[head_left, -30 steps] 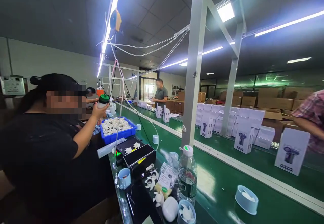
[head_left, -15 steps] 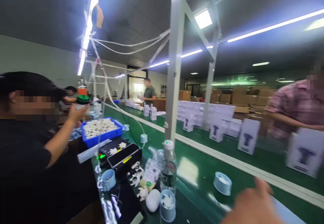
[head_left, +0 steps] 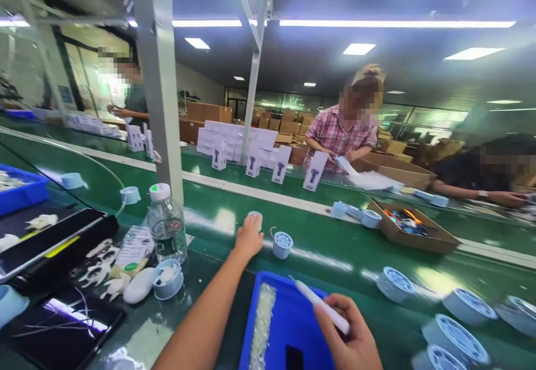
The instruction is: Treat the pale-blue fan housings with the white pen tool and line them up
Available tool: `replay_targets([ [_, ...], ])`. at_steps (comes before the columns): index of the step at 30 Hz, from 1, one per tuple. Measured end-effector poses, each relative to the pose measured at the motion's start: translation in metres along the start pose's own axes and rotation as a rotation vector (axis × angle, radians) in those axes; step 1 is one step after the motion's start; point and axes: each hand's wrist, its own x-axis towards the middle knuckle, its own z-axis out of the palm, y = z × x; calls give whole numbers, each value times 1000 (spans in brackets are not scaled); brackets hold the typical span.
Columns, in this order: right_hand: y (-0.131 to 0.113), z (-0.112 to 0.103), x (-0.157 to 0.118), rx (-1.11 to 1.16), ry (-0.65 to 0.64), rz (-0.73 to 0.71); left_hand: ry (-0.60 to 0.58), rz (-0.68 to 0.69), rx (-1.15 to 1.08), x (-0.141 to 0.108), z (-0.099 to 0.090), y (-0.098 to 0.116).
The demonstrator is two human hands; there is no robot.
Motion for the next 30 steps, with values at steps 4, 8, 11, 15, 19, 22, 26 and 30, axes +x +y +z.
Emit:
replay_targets([
  [4,-4,3,-5,30,-165,-29,57,-86,19,8,2,-11],
  [8,-5,7,-8,6,-273,-69,114,-184,-2,17,-4,-6],
  [11,-4,7,-8,-12,-338,-64,140,-237,-59,24,-16,4],
  [15,-2,7,-8,-30,-386,-50,156,-243,-183,27,-30,20],
  [19,0,7,-8,-70,-371,-57,152,-228,-310,23,-40,34],
  [22,-3,6,-7,-136,-329,-103,150,-220,-379,19,-47,43],
  [26,-11,-2,-5,-313,-112,-287,145,-210,-432,16,-51,52],
  [30,-16,-13,-3,-318,180,-353,134,-196,-456,14,-51,58],
])
